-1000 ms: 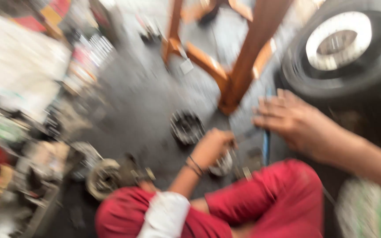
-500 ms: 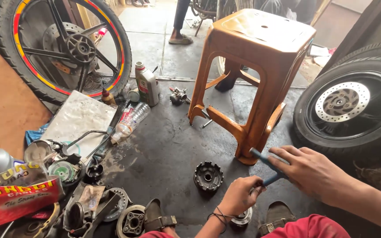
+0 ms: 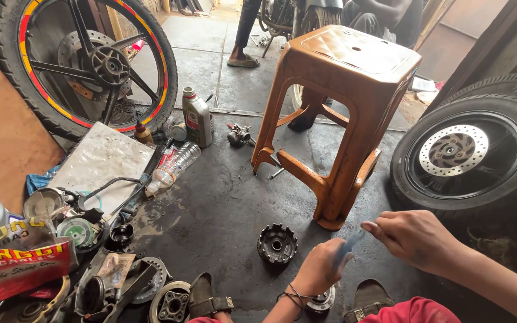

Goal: Assemble a motorcycle clutch hub with plates and springs.

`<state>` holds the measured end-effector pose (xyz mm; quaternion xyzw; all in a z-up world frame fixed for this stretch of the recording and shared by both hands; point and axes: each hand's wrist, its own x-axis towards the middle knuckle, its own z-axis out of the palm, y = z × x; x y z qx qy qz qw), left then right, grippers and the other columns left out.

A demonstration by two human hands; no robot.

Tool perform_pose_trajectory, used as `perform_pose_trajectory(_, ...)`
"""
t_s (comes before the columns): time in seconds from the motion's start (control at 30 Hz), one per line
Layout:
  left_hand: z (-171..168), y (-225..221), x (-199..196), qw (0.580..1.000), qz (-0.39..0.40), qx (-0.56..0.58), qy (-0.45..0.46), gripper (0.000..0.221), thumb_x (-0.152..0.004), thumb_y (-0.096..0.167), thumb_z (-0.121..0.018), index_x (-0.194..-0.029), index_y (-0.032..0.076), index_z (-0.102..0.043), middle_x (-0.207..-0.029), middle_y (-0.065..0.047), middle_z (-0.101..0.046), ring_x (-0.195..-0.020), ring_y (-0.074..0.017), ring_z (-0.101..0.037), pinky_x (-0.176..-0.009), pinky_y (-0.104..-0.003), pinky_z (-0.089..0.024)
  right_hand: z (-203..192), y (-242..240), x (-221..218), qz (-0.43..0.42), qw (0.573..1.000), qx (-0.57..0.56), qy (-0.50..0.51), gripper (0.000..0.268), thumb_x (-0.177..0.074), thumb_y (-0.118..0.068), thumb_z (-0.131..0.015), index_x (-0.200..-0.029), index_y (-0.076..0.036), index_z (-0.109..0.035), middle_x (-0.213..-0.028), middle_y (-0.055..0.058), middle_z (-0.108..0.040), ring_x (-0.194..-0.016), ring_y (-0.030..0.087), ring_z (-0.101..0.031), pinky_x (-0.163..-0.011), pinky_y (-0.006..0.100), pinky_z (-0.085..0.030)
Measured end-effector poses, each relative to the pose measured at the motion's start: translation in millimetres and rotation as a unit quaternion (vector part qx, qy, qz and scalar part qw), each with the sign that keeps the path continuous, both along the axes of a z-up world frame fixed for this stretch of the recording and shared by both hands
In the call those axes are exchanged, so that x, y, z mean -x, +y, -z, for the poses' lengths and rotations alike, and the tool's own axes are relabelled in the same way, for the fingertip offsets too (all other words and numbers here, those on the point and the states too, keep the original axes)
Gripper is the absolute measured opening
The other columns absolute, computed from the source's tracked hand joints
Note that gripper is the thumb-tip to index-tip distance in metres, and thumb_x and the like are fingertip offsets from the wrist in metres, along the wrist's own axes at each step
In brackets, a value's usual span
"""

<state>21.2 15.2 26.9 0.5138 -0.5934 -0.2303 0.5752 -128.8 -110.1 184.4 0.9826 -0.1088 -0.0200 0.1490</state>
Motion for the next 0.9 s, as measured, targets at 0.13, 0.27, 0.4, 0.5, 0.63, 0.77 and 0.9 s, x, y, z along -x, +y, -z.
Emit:
perform_pose_trajectory(0.13,-1.1,-0.9,-8.4,0.999,-0.013,0.049,0.007,0.019,-0.101,0.013,-0.063,-0.111,-0.002,-0.056,-0.091,-0.025,-0.064,-0.088,-0.0484,-0.063,-0.073,-0.052,-0.049,-13.0,21.3,-11.6,0.123,0.992,-0.043,0.001,0.028,-0.098,-0.041,-0.059,-0.091,-0.016,-0.069,-0.081,0.001,-0.065,-0.072,0.020,-0.069,-0.069,0.037,-0.056)
perform_pose_trajectory(0.27,10.7,-6.4,-10.1,1.000,-0.009,0.017,0.005,0.023,-0.101,0.010,-0.061,-0.118,0.000,-0.050,-0.091,-0.025,-0.066,-0.090,-0.0489,-0.064,-0.073,-0.052,-0.048,-28.5,24.2,-15.7,-0.016,0.998,0.030,-0.048,0.041,-0.081,-0.025,-0.065,-0.121,-0.015,-0.064,-0.113,0.006,-0.065,-0.094,0.023,-0.069,-0.076,0.036,-0.056)
perform_pose_trajectory(0.4,12.6,-7.1,-13.7,0.996,0.014,0.093,-0.001,0.038,-0.083,-0.003,-0.061,-0.119,-0.004,-0.049,-0.091,-0.026,-0.064,-0.091,-0.0488,-0.062,-0.075,-0.052,-0.049,-32.0,25.4,-20.3,-0.151,0.981,0.120,0.019,0.081,-0.069,-0.014,-0.067,-0.148,-0.020,-0.051,-0.142,0.007,-0.056,-0.118,0.025,-0.061,-0.089,0.037,-0.052)
perform_pose_trajectory(0.5,26.9,-14.6,-9.4,0.997,0.008,0.079,-0.008,0.012,-0.101,0.009,-0.064,-0.105,-0.002,-0.060,-0.091,-0.024,-0.067,-0.090,-0.0453,-0.066,-0.075,-0.050,-0.049,-18.1,18.6,-14.3,-0.200,0.959,0.172,0.099,0.088,-0.073,-0.016,-0.069,-0.156,-0.026,-0.042,-0.156,0.004,-0.045,-0.131,0.025,-0.052,-0.097,0.040,-0.049)
perform_pose_trajectory(0.63,20.6,-11.0,-11.8,0.999,0.009,0.052,-0.006,0.010,-0.098,0.006,-0.063,-0.102,-0.003,-0.062,-0.093,-0.023,-0.067,-0.091,-0.0435,-0.066,-0.076,-0.049,-0.050,-3.2,13.0,-8.7,-0.201,0.962,0.155,0.098,0.079,-0.081,-0.020,-0.068,-0.155,-0.023,-0.039,-0.155,0.001,-0.041,-0.134,0.021,-0.046,-0.101,0.037,-0.046)
perform_pose_trajectory(0.77,33.8,-14.8,-11.3,0.996,0.049,0.076,0.003,0.007,-0.097,0.000,-0.056,-0.097,-0.003,-0.062,-0.094,-0.020,-0.067,-0.092,-0.0386,-0.069,-0.082,-0.045,-0.054,-19.0,18.2,-18.0,-0.300,0.919,0.245,0.073,0.084,-0.073,-0.028,-0.067,-0.153,-0.033,-0.043,-0.158,-0.007,-0.042,-0.139,0.019,-0.043,-0.103,0.040,-0.046)
perform_pose_trajectory(0.9,20.9,-9.4,-10.6,0.994,0.101,0.033,0.015,0.008,-0.095,-0.003,-0.055,-0.100,-0.003,-0.061,-0.091,-0.019,-0.068,-0.090,-0.0357,-0.072,-0.080,-0.043,-0.056,-19.3,10.3,-20.9,-0.361,0.891,0.271,0.056,0.076,-0.071,-0.033,-0.067,-0.145,-0.032,-0.051,-0.149,-0.010,-0.051,-0.132,0.016,-0.048,-0.103,0.040,-0.045)
